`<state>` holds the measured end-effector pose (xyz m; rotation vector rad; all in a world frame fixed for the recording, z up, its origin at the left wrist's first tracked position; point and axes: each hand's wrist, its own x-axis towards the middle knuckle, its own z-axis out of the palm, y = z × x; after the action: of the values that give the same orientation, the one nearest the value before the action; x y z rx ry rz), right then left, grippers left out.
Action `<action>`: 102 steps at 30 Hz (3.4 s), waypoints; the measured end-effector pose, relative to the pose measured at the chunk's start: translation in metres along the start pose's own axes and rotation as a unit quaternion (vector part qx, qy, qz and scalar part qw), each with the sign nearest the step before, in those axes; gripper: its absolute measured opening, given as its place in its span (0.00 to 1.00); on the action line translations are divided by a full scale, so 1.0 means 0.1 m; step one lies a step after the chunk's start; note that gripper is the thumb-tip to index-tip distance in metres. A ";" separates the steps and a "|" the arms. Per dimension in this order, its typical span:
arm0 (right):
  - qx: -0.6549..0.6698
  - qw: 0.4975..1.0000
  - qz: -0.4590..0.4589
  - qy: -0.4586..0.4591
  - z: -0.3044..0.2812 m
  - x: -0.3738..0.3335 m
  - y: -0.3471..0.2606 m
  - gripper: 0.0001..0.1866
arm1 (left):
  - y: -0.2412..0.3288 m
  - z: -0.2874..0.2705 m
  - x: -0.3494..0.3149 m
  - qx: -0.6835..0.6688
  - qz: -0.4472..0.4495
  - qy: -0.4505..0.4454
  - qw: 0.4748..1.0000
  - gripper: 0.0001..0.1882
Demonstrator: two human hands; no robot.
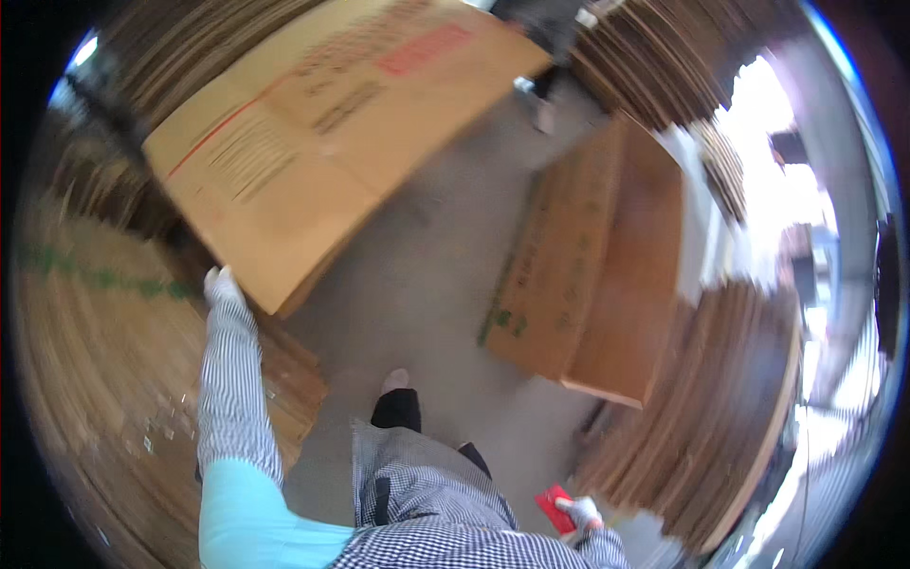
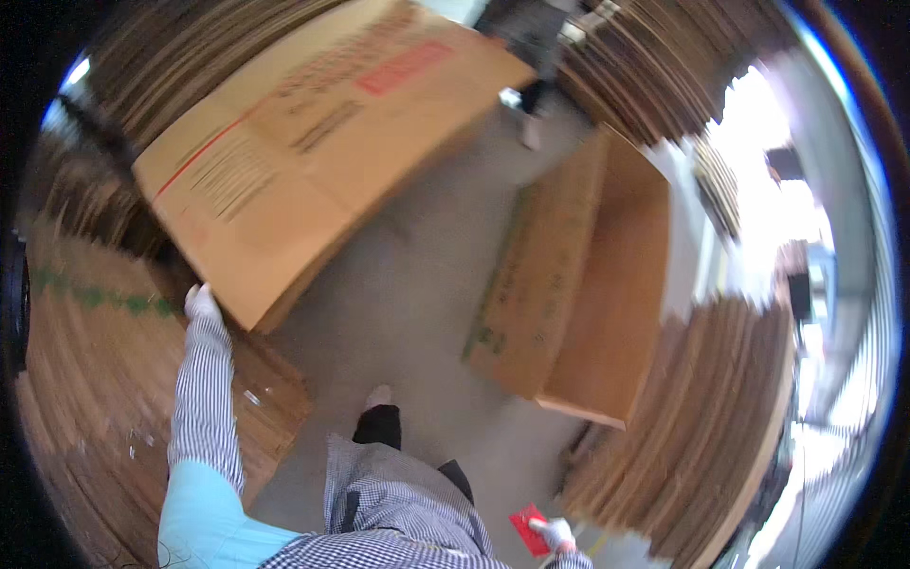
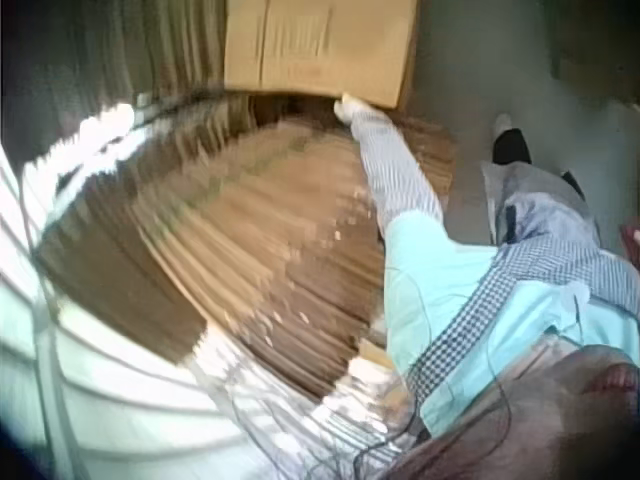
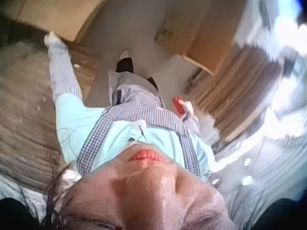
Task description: Sealing flattened cardboard boxes using a tape dispenser.
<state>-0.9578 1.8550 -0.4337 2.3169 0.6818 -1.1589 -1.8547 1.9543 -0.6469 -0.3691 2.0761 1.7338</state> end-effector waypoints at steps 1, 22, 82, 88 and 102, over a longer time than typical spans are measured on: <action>0.044 0.999 -0.012 -0.017 0.05 -0.19 -0.28 0.27 | -0.34 -0.31 0.43 0.008 0.083 -0.056 0.995 0.15; 0.187 0.981 0.046 -0.026 1.39 0.45 2.65 0.32 | -2.90 3.08 -5.76 0.452 0.211 -0.612 0.614 0.47; 0.685 0.678 0.260 0.062 2.48 2.32 8.10 0.35 | -4.18 -0.69 -15.83 0.182 -0.153 -0.920 0.312 0.21; 0.662 0.718 0.189 0.104 1.81 2.09 8.11 0.41 | -5.04 -1.45 -16.67 0.259 -0.615 -0.721 0.189 0.28; 0.683 0.695 0.200 0.101 3.25 1.19 10.32 0.34 | -4.46 -2.60 -18.34 0.030 -0.368 -0.747 0.552 0.32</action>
<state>-0.4591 0.8918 -0.5244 3.4531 -1.0816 -1.3723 -0.0731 1.5097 -0.1384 0.2551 0.4716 0.7131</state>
